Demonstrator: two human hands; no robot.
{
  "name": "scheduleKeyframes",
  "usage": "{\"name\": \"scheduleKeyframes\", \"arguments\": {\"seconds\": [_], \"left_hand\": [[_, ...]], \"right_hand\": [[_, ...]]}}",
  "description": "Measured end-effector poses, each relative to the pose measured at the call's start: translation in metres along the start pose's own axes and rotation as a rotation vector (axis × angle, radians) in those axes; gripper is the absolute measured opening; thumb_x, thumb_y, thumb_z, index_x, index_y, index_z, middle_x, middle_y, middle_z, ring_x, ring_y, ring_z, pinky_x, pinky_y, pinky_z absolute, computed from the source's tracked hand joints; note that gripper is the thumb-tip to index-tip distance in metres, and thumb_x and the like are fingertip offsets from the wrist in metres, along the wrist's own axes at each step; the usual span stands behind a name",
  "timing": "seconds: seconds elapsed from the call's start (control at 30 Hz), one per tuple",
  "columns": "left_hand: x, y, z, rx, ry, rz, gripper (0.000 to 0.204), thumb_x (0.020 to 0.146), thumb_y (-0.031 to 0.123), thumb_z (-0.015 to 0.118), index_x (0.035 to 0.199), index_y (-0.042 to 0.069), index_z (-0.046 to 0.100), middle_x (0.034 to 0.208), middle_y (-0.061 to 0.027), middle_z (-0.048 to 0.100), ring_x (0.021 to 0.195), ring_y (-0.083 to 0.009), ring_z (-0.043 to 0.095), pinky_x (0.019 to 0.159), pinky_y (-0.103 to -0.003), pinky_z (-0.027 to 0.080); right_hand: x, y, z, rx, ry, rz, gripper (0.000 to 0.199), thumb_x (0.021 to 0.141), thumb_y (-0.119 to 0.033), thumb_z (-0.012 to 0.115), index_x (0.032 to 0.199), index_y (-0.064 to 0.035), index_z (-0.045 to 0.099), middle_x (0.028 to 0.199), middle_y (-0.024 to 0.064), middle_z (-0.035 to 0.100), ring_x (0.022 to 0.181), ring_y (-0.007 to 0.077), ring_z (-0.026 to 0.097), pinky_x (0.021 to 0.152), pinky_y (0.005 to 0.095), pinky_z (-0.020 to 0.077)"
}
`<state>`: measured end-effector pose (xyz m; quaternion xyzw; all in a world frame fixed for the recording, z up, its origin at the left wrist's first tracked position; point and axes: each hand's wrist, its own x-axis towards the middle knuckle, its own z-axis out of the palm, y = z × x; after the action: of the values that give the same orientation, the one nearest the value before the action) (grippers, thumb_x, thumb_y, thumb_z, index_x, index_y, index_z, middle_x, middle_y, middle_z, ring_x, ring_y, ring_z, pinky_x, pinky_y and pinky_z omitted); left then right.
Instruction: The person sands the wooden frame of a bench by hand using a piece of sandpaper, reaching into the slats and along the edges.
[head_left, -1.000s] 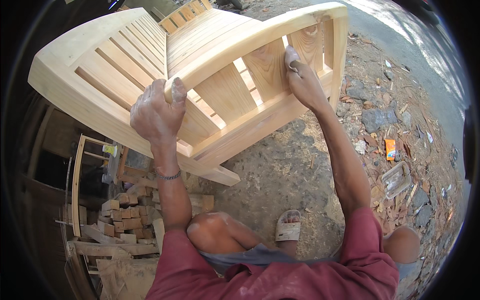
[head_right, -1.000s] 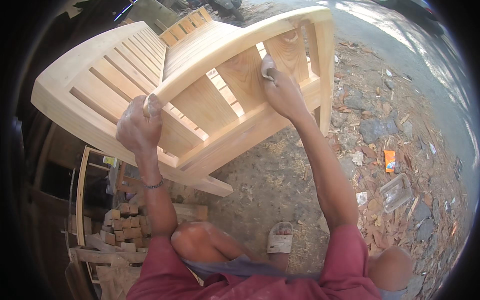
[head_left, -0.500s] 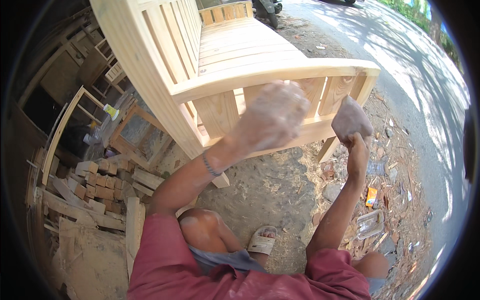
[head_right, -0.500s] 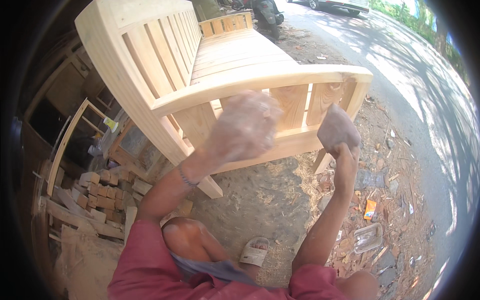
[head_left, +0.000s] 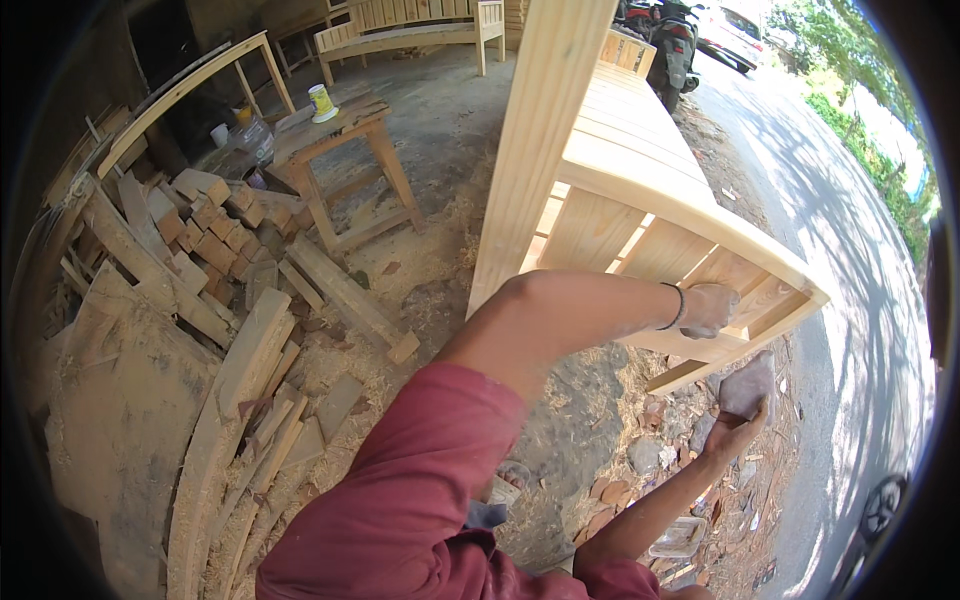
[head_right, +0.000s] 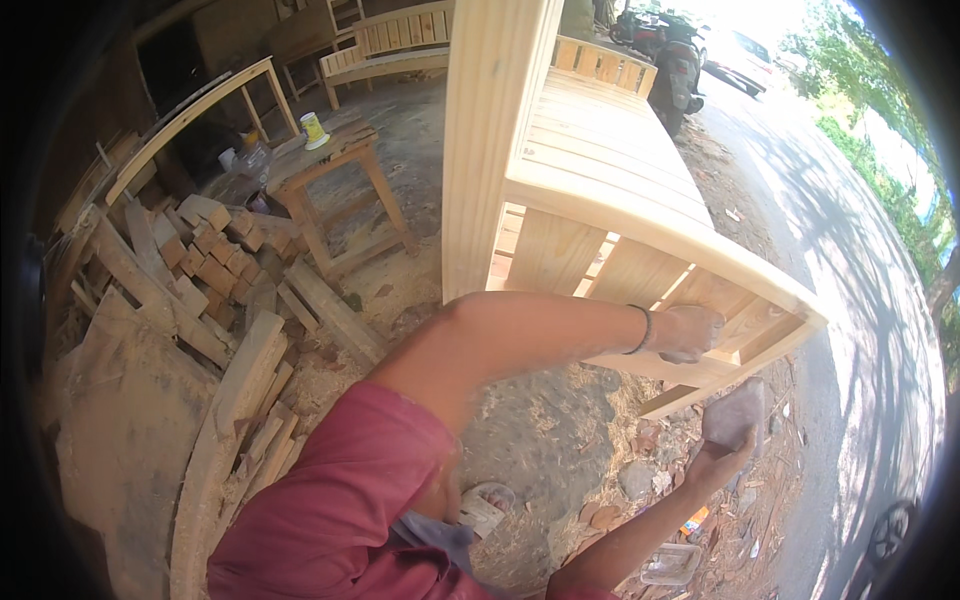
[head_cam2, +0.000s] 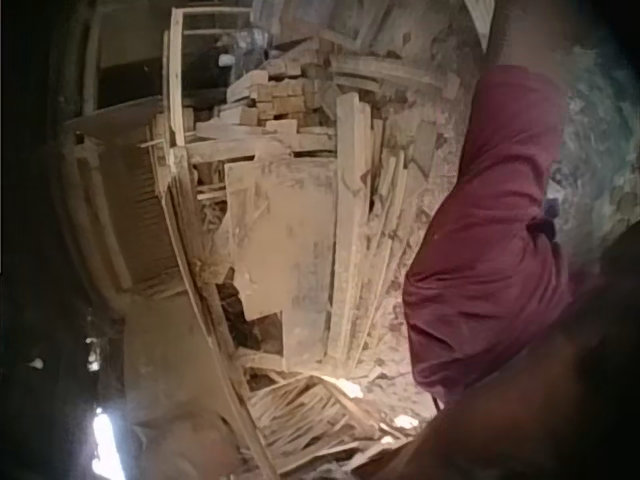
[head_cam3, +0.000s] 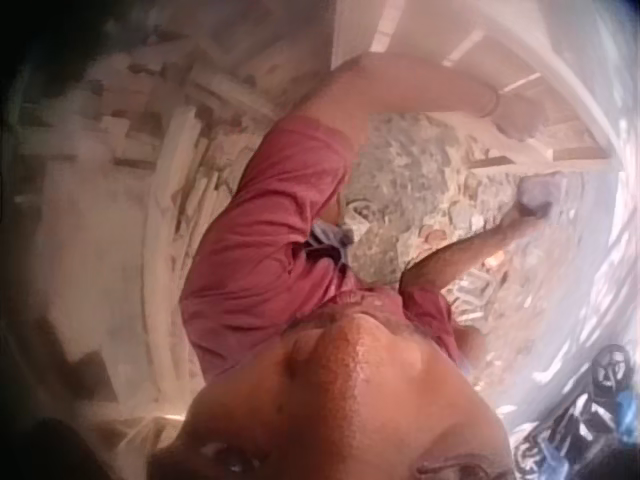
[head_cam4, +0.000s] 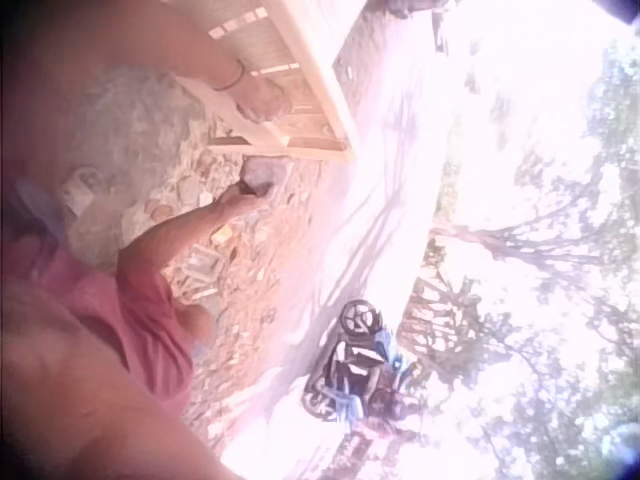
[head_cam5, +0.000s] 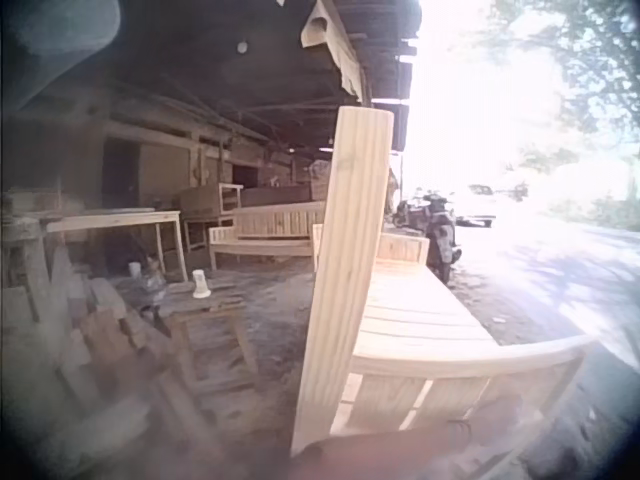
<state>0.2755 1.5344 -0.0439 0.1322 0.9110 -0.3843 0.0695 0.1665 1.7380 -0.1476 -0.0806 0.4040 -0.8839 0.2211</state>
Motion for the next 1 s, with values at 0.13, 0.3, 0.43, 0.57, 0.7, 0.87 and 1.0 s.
{"name": "scheduleKeyframes", "arguments": {"seconds": [0.13, 0.3, 0.43, 0.57, 0.7, 0.87, 1.0], "left_hand": [[-0.005, -0.003, -0.001, -0.031, -0.016, -0.037, 0.011, 0.083, 0.024, 0.069, 0.083, 0.021, 0.079, 0.089, 0.0049, 0.074, 0.099, -0.0198, 0.064, 0.091, -0.036, 0.045], [-0.017, -0.026, -0.041, 0.178, 0.006, -0.017, 0.019, 0.088, 0.026, 0.065, 0.1, 0.02, 0.079, 0.101, 0.004, 0.074, 0.106, -0.0203, 0.064, 0.091, -0.038, 0.046], [-0.023, -0.035, -0.068, 0.279, -0.063, -0.106, 0.028, 0.092, 0.028, 0.062, 0.115, 0.017, 0.075, 0.116, -0.0008, 0.071, 0.117, -0.0232, 0.06, 0.101, -0.042, 0.042], [-0.032, -0.024, -0.074, 0.496, 0.065, -0.19, 0.036, 0.093, 0.029, 0.061, 0.125, 0.015, 0.07, 0.131, -0.0055, 0.064, 0.128, -0.0246, 0.053, 0.109, -0.046, 0.036], [-0.006, -0.005, -0.049, 0.352, -0.176, -0.195, 0.038, 0.092, 0.031, 0.061, 0.125, 0.014, 0.07, 0.134, -0.0048, 0.062, 0.13, -0.022, 0.051, 0.111, -0.043, 0.032], [-0.008, 0.007, -0.025, 0.096, -0.273, -0.004, 0.025, 0.091, 0.029, 0.062, 0.108, 0.018, 0.077, 0.118, 0.0013, 0.07, 0.118, -0.0186, 0.057, 0.107, -0.039, 0.034], [-0.02, 0.009, -0.011, 0.063, -0.046, -0.067, 0.021, 0.091, 0.027, 0.06, 0.094, 0.016, 0.078, 0.098, 0.0011, 0.073, 0.106, -0.0197, 0.061, 0.101, -0.036, 0.04]], "right_hand": [[-0.009, -0.003, 0.013, -0.05, -0.009, -0.009, 0.056, 0.1, -0.036, 0.056, 0.142, -0.0013, 0.047, 0.141, 0.0132, 0.053, 0.126, 0.0261, 0.055, 0.102, 0.0402, 0.0499], [-0.009, 0.006, -0.001, -0.068, 0.002, 0.021, 0.054, 0.099, -0.032, 0.059, 0.141, 0.0009, 0.048, 0.138, 0.0116, 0.054, 0.126, 0.0232, 0.054, 0.103, 0.0379, 0.0462], [-0.013, 0.014, -0.001, -0.012, 0.02, 0.058, 0.051, 0.1, -0.028, 0.059, 0.139, 0.0029, 0.05, 0.138, 0.0115, 0.054, 0.128, 0.0225, 0.052, 0.105, 0.0377, 0.0446], [-0.018, 0.014, 0.0, 0.029, 0.041, 0.021, 0.046, 0.1, -0.026, 0.059, 0.134, 0.0043, 0.053, 0.131, 0.0128, 0.06, 0.12, 0.0224, 0.059, 0.101, 0.0368, 0.0494], [-0.02, 0.025, 0.006, 0.02, 0.023, 0.041, 0.043, 0.099, -0.024, 0.06, 0.131, 0.0051, 0.054, 0.126, 0.0143, 0.062, 0.111, 0.0238, 0.064, 0.094, 0.0373, 0.0545], [-0.034, 0.016, 0.027, -0.038, 0.069, 0.044, 0.053, 0.097, -0.021, 0.064, 0.135, 0.0102, 0.046, 0.132, 0.0179, 0.056, 0.12, 0.027, 0.059, 0.098, 0.0376, 0.0532], [-0.037, 0.022, 0.041, -0.06, 0.032, -0.044, 0.058, 0.099, -0.022, 0.062, 0.139, 0.0089, 0.033, 0.136, 0.0209, 0.051, 0.12, 0.0278, 0.059, 0.098, 0.0377, 0.054]]}}
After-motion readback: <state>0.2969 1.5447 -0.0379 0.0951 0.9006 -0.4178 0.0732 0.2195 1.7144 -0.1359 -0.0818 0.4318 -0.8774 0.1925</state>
